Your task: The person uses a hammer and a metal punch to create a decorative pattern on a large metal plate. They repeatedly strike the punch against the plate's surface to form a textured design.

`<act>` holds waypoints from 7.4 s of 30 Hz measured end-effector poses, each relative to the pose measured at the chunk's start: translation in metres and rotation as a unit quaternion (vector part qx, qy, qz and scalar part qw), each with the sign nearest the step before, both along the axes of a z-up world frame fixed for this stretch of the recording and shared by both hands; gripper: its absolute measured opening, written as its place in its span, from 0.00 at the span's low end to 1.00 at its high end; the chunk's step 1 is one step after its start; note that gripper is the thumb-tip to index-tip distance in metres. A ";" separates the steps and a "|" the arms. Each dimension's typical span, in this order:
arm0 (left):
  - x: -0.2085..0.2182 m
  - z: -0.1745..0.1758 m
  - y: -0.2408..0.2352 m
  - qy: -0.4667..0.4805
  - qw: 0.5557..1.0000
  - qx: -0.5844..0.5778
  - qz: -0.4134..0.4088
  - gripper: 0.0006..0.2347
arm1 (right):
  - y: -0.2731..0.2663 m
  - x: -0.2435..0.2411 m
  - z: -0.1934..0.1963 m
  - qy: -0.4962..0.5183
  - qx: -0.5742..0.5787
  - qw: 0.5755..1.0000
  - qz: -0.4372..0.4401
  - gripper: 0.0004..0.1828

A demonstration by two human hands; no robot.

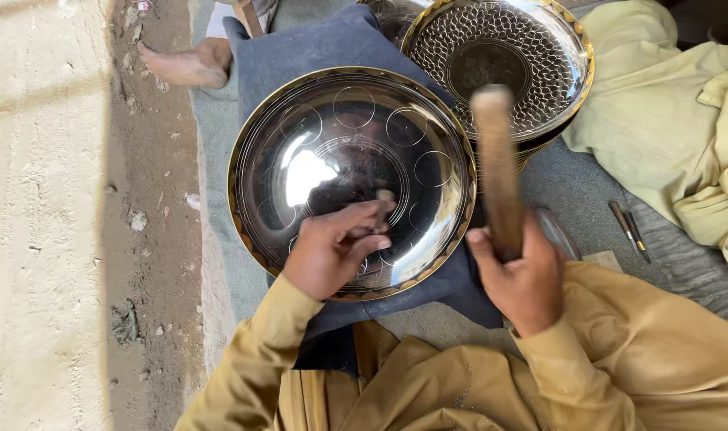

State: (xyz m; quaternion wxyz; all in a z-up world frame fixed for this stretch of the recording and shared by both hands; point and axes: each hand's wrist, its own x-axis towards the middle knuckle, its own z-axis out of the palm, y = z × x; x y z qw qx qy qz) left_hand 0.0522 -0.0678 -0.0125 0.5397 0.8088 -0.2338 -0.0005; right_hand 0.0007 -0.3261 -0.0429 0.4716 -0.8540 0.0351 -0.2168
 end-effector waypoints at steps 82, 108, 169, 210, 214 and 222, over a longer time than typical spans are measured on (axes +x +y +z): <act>0.020 0.012 -0.003 -0.147 0.956 0.183 -0.174 0.19 | -0.024 -0.065 -0.018 0.141 -0.072 0.987 0.041 0.25; -0.026 -0.027 -0.013 -0.065 0.994 -0.002 0.093 0.20 | -0.022 0.033 0.150 0.046 -0.515 0.830 0.211 0.25; -0.019 -0.032 -0.008 -0.074 0.997 -0.001 0.023 0.23 | -0.034 0.028 0.117 0.087 -0.431 0.874 0.206 0.27; 0.007 0.003 -0.002 -0.049 0.968 0.173 -0.176 0.18 | -0.035 -0.048 0.009 0.233 -0.117 0.964 0.061 0.22; -0.015 -0.002 -0.002 -0.017 0.990 0.126 -0.053 0.19 | -0.037 -0.001 0.063 0.162 -0.239 0.935 0.205 0.31; -0.045 -0.026 -0.014 -0.006 0.985 0.014 0.169 0.17 | -0.001 0.061 0.128 0.029 -0.326 0.907 0.264 0.25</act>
